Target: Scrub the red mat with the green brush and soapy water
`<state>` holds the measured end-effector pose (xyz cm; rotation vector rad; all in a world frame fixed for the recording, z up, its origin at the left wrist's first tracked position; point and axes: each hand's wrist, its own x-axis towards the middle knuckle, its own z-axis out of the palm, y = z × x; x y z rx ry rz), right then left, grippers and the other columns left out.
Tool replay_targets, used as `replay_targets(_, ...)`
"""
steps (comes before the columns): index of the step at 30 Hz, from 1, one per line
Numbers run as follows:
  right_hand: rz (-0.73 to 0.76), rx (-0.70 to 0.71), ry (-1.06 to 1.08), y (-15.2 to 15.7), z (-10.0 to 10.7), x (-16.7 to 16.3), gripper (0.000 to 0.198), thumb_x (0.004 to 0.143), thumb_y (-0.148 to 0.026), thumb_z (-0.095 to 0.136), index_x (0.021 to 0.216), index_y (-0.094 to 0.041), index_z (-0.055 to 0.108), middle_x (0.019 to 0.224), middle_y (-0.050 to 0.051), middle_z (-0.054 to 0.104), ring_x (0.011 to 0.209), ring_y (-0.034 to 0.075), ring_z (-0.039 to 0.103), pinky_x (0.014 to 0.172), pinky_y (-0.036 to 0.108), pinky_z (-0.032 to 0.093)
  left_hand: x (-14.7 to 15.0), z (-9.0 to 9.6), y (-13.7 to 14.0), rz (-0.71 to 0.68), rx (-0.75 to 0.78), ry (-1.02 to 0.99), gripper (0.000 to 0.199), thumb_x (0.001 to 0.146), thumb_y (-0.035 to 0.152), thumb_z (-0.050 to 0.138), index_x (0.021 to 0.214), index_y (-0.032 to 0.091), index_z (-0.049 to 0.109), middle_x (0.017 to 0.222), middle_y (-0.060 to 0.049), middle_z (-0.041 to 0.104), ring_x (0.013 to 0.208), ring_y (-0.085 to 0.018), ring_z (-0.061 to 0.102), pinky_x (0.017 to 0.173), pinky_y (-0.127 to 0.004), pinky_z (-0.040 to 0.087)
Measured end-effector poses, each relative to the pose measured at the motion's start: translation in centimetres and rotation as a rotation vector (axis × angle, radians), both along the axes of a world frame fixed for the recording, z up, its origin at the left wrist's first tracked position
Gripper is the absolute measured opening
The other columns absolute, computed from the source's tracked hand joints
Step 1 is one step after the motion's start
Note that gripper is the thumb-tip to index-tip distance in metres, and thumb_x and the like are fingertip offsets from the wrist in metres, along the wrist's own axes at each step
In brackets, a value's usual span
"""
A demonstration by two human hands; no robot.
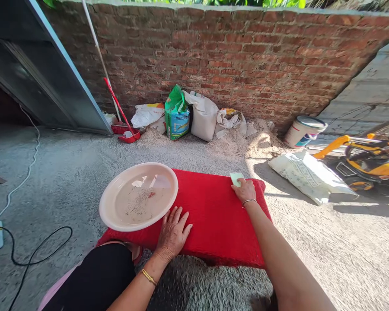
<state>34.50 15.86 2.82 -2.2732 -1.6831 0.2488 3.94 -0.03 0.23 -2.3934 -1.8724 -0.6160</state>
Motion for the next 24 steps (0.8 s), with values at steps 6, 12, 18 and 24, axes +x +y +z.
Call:
replay_targets(6, -0.385, 0.006, -0.020, -2.0, 1.6, 7.4, 0.055, 0.077, -0.042, 0.063, 0.123, -0.013, 0.060, 0.109, 0.020, 0.057, 0.113, 0.036, 0.051, 0.087, 0.045, 0.044, 0.0, 0.2, -0.1, 0.004, 0.003, 0.001, 0.037, 0.090, 0.037, 0.052, 0.122, 0.021, 0.063, 0.134, -0.014, 0.057, 0.129, -0.031, 0.047, 0.107, -0.050, 0.038)
replay_targets(12, -0.077, 0.079, 0.004, 1.4, 2.5, -2.5, 0.049, 0.080, -0.042, 0.061, 0.122, -0.017, 0.060, 0.111, 0.016, 0.057, 0.112, 0.030, 0.051, 0.091, 0.039, 0.043, 0.1, 0.0, -0.1, 0.003, -0.013, -0.013, 0.038, 0.089, 0.036, 0.054, 0.123, 0.021, 0.062, 0.136, -0.014, 0.055, 0.131, -0.031, 0.045, 0.105, -0.051, 0.040)
replay_targets(18, 0.351, 0.098, 0.051, 4.6, 2.0, -17.7, 0.038, 0.083, -0.043, 0.059, 0.114, -0.020, 0.065, 0.106, 0.010, 0.058, 0.095, 0.024, 0.057, 0.085, 0.035, 0.044, 0.2, 0.2, -0.4, 0.002, -0.026, -0.038, 0.039, 0.088, 0.037, 0.056, 0.123, 0.022, 0.062, 0.136, -0.013, 0.055, 0.128, -0.032, 0.048, 0.103, -0.052, 0.042)
replay_targets(24, 0.416, -0.040, 0.068, 6.1, 2.2, -22.5, 0.041, 0.085, -0.045, 0.056, 0.119, -0.024, 0.063, 0.116, 0.012, 0.056, 0.101, 0.025, 0.057, 0.086, 0.034, 0.044, 0.2, 0.1, -0.4, -0.004, -0.016, -0.028, 0.040, 0.088, 0.039, 0.055, 0.124, 0.021, 0.061, 0.137, -0.013, 0.054, 0.130, -0.031, 0.046, 0.103, -0.050, 0.042)
